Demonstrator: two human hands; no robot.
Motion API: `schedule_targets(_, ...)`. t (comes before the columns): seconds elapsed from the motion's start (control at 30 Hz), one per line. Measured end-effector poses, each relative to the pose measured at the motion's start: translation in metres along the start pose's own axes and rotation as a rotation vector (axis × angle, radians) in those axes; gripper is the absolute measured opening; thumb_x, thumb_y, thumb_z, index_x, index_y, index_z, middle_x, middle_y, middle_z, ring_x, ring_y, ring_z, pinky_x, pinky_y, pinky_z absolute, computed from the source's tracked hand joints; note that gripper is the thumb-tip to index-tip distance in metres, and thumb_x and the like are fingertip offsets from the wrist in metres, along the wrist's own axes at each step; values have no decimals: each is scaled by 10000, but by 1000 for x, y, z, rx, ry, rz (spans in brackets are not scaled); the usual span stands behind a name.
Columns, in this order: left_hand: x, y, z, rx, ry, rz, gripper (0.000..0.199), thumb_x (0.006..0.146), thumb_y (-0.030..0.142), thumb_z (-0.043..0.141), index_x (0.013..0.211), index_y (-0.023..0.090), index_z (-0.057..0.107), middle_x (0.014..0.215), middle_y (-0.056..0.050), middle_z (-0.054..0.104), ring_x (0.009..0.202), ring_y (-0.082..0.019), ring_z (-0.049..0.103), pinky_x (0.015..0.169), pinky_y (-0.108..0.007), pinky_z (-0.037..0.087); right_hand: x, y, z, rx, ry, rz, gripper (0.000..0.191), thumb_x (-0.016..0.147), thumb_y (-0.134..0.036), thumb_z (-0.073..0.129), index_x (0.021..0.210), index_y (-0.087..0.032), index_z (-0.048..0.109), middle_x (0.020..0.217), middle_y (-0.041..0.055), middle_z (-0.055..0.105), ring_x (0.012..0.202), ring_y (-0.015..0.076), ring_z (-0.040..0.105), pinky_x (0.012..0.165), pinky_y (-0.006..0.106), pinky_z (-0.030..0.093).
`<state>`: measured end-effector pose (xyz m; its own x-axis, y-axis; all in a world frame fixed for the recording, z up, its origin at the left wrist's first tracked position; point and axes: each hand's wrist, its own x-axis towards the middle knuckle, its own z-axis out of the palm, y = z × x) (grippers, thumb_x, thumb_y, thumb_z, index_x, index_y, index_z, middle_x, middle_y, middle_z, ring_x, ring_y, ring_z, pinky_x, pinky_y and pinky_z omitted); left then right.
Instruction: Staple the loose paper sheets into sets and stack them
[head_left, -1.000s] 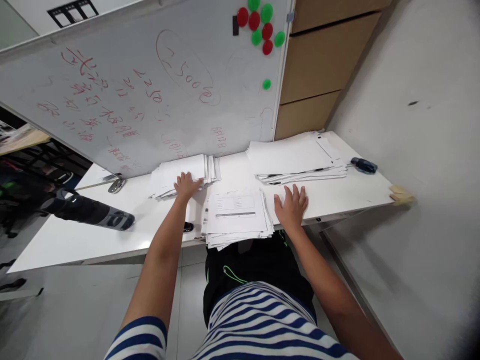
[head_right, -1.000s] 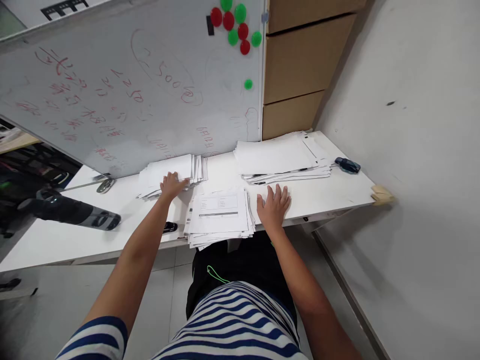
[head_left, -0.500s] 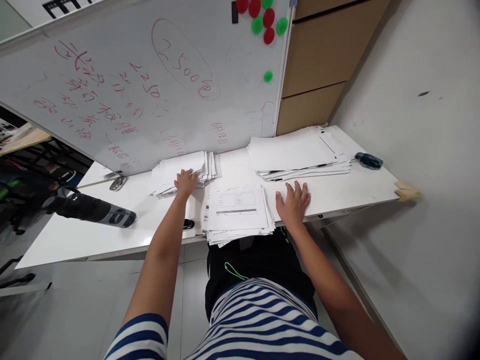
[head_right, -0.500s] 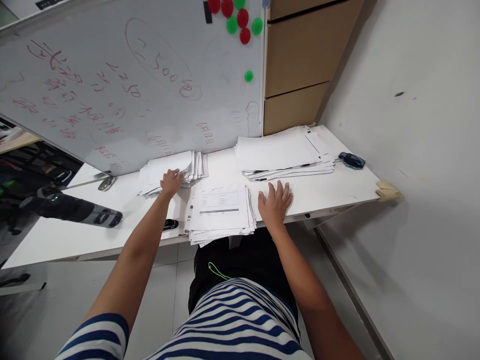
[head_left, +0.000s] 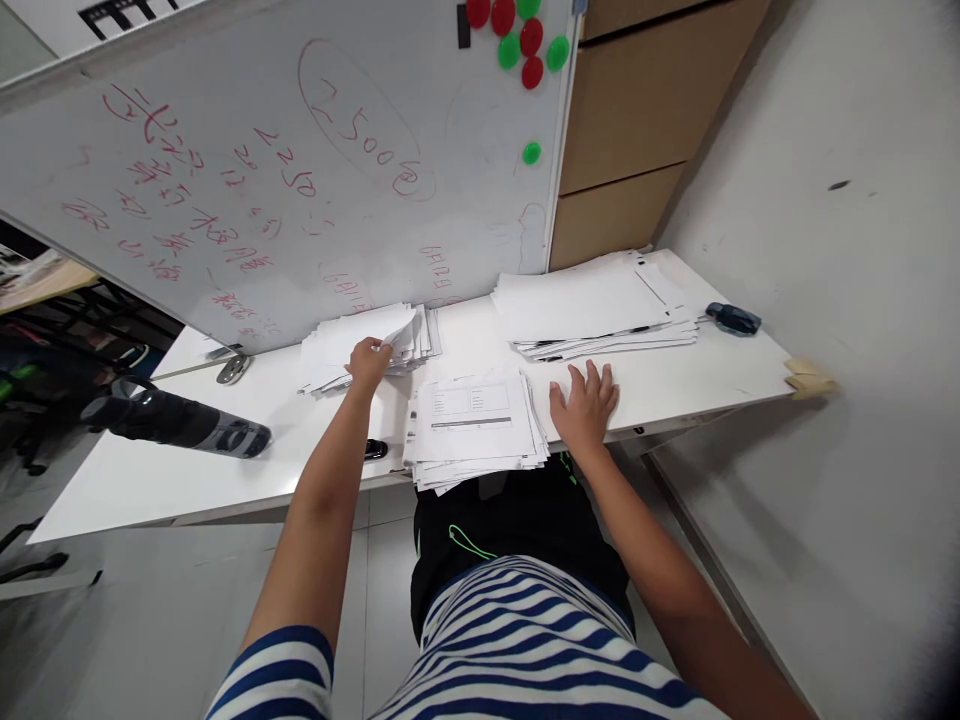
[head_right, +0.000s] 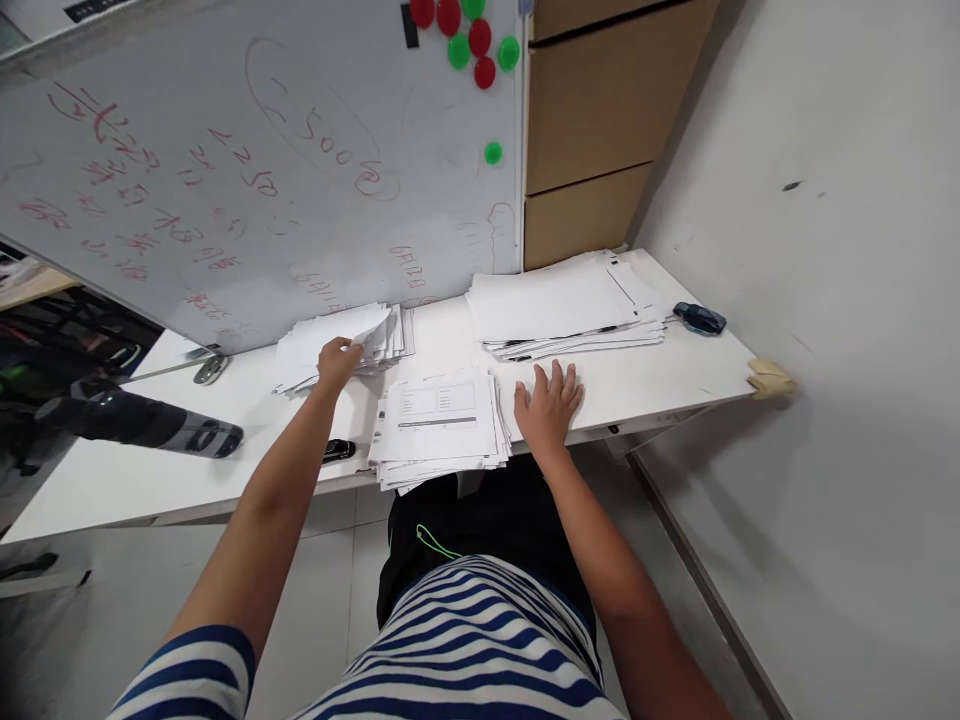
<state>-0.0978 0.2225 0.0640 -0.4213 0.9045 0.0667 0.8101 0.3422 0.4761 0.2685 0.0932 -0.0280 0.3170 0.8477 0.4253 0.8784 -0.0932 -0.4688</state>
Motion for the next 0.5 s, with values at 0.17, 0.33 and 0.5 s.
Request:
schedule_targets(0.17, -1, 19, 9, 78, -6, -41, 314, 753, 395, 642, 1037, 268, 603, 1295, -109, 574, 1291, -383, 448, 1066, -708, 191, 0, 0, 1, 6, 15, -1, 462, 952, -419, 437, 1320, -157, 531, 1499, 194, 423, 1471, 386, 204, 1124, 665, 210)
schedule_targets(0.33, -2, 27, 20, 151, 6, -85, 368, 763, 513, 648, 1036, 271, 596, 1403, -122, 490, 1411, -420, 288, 1076, -735, 107, 0, -1, 0, -8, 13, -5, 461, 954, -408, 451, 1324, -148, 536, 1497, 194, 428, 1472, 377, 204, 1134, 655, 210)
schedule_targets(0.5, -1, 22, 19, 180, 40, -46, 277, 822, 475, 590, 1007, 273, 633, 1325, -116, 553, 1311, -374, 425, 1084, -702, 130, 0, 0, 0, -4, 19, -10, 451, 953, -405, 447, 1317, -156, 540, 1497, 187, 427, 1474, 373, 204, 1133, 657, 210)
